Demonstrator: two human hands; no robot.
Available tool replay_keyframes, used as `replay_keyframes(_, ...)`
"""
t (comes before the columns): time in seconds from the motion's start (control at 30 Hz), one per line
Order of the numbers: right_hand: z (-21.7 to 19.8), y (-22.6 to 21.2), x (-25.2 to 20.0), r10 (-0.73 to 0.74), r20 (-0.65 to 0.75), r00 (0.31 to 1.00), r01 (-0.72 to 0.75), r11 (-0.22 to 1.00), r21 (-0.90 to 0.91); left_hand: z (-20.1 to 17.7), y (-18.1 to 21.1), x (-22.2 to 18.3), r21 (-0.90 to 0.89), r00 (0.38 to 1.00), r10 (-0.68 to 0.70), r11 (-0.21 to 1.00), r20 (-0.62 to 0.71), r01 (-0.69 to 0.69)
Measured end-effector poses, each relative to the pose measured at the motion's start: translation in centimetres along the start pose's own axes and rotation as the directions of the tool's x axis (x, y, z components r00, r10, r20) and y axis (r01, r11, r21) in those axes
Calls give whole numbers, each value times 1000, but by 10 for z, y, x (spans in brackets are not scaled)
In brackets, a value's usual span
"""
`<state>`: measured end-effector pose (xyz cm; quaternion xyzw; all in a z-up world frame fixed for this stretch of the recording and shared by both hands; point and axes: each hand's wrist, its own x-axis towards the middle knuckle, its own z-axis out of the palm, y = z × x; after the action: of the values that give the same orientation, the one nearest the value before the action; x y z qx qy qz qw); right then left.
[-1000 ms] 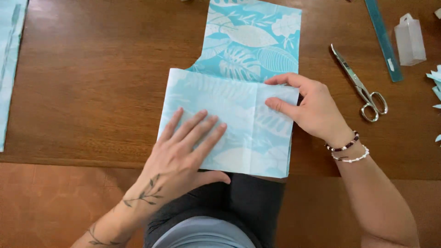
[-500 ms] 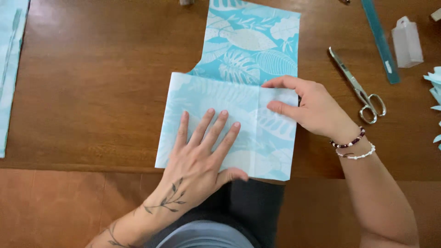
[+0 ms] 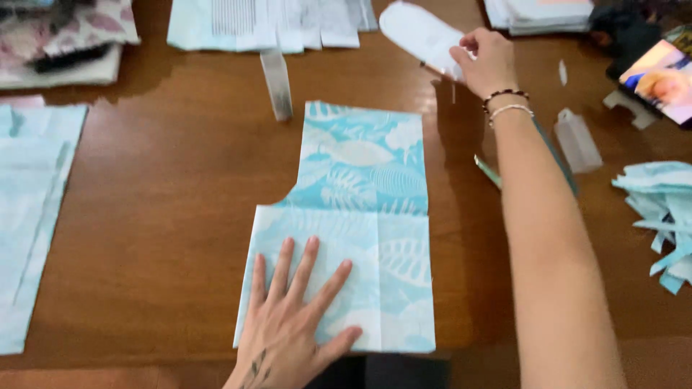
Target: Measuring, marking, and cutting fabric pieces using a ruler, pencil, and scissors
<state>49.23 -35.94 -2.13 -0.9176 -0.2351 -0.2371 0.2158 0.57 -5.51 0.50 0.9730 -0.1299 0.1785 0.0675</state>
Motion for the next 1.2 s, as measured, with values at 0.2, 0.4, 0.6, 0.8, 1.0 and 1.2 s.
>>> replay_keyframes(0.2,-18,-39,47,453,381,806,-393,891,-228,19,-11,-3,91,999,0,996,-48,5)
replay_keyframes(0.4,-18,-36,65,529,545,651,-450,847,-283,12,-22,3,36,998,-51,998,-36,52)
replay_keyframes(0.6,-18,-36,45,213,344,914,-148,968,-205,0,-25,7,63,987,-148,988,65,144)
replay_keyframes(0.8,-119,-191,-64,-468,-14,884,454,864,-217,-28,-23,-11,-440,946,-288,876,-150,197)
replay_keyframes(1.0,-152,-301,-147,-20,694,720,-342,860,380,-55,-15,-25,-489,769,-374,867,-519,92)
replay_keyframes(1.2,-117,-292,-172,14,817,576,-394,881,262,-47,4,-17,-481,929,-101,872,-355,-89)
